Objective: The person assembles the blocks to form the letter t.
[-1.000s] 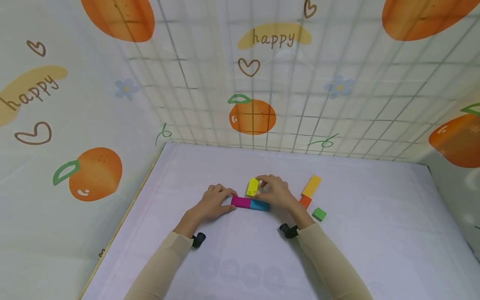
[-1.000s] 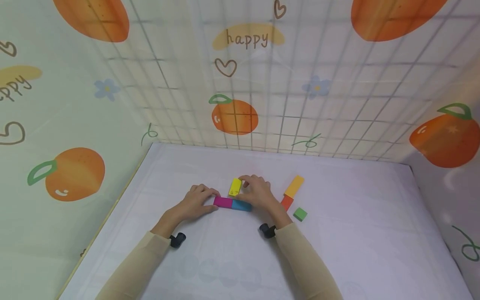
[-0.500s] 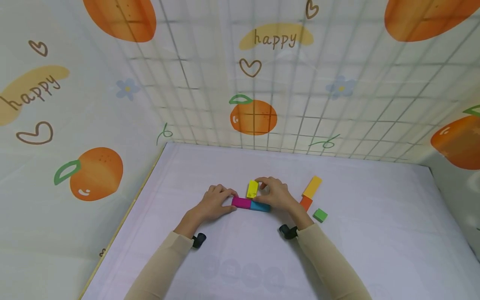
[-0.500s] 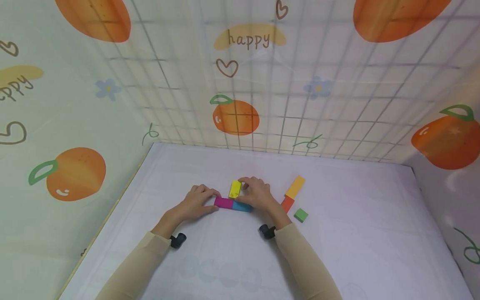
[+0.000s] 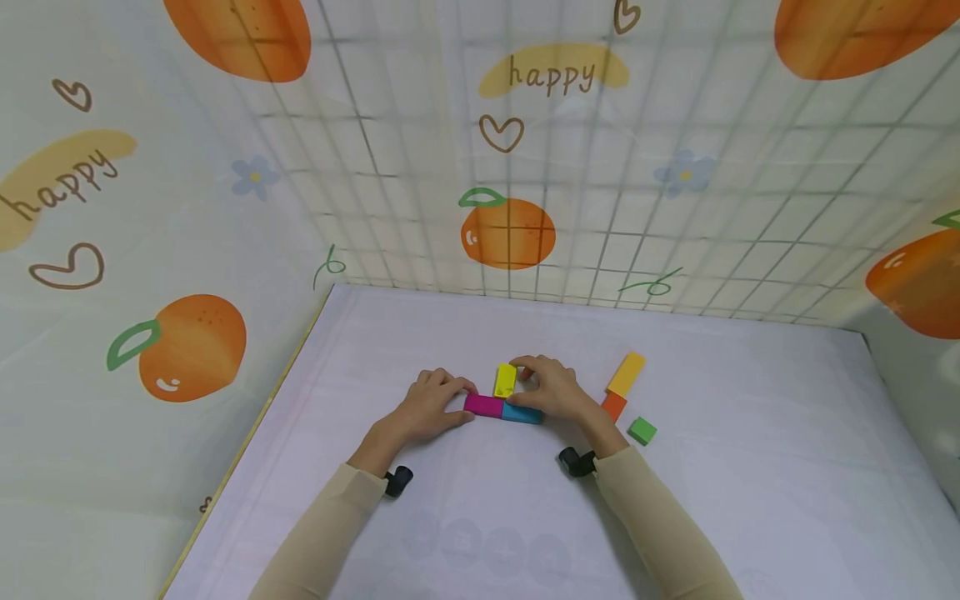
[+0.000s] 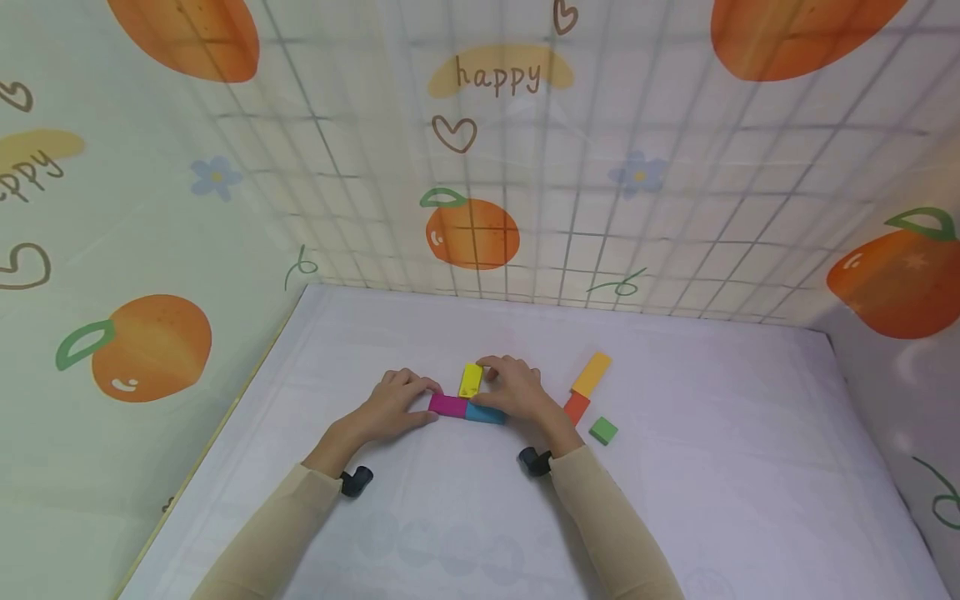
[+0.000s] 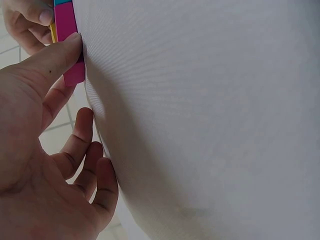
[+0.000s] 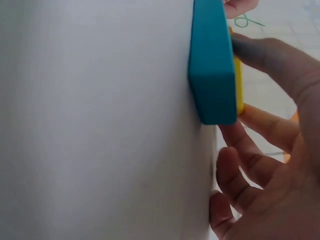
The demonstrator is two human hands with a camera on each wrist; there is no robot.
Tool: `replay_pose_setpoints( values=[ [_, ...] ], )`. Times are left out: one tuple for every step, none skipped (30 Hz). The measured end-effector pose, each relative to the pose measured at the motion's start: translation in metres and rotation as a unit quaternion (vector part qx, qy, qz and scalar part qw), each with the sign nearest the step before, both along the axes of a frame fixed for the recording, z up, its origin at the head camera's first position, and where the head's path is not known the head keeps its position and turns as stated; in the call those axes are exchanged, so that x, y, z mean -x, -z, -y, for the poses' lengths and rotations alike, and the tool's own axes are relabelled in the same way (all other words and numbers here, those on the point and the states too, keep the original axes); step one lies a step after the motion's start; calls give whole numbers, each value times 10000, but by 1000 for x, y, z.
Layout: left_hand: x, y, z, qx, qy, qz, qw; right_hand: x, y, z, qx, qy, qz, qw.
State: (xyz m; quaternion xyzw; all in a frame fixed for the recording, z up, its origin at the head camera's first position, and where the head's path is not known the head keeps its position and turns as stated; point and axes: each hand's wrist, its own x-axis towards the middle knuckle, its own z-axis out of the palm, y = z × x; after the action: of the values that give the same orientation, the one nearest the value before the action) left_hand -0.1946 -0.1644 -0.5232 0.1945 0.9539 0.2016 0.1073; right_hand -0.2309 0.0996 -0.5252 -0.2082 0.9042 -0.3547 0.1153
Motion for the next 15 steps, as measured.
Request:
replay_pose_setpoints(
  values=[
    [0,0,0,7,-1,1,10000,0,-1,0,-22,-8,41,10000],
    [0,0,0,9,-2,3,10000,0,-1,0,-42,-16,79,10000],
    [0,0,0,13,-2,9,10000,1,-2,0,-59,-25,113,9999],
    [0,0,0,9,-1,11,10000,1,-2,0,-77,-35,138,9999],
    [0,0,0,16,4,12,10000,1,-2,0,-92,-45,161,9998],
    [0,-1,0,20,5,13,10000,1,-2,0,-115,-58,170,9998],
    [1,-1,0,21,8,13,10000,2,-2,0,-120,-71,178,9997],
    [1,-1,0,20,5,15,10000,2,-2,0,-126,-83,177,9997],
    [1,-1,0,27,4,16,10000,2,-2,0,-122,-95,175,9997],
    [0,-1,0,37,3,18,10000,2,-1,0,-120,-104,166,9997],
    [0,-1,-1,41,-5,25,10000,2,-1,0,-115,-114,159,9997],
    [0,-1,-1,42,-9,28,10000,3,-1,0,-113,-122,138,9998],
    [0,-2,-1,35,-9,35,10000,3,-1,0,-115,-135,116,9998],
    [0,-2,-1,31,-11,34,10000,3,-1,0,-126,-149,94,9998],
    [0,-2,-1,35,-5,31,10000,3,-1,0,-137,-158,79,9997]
  ],
)
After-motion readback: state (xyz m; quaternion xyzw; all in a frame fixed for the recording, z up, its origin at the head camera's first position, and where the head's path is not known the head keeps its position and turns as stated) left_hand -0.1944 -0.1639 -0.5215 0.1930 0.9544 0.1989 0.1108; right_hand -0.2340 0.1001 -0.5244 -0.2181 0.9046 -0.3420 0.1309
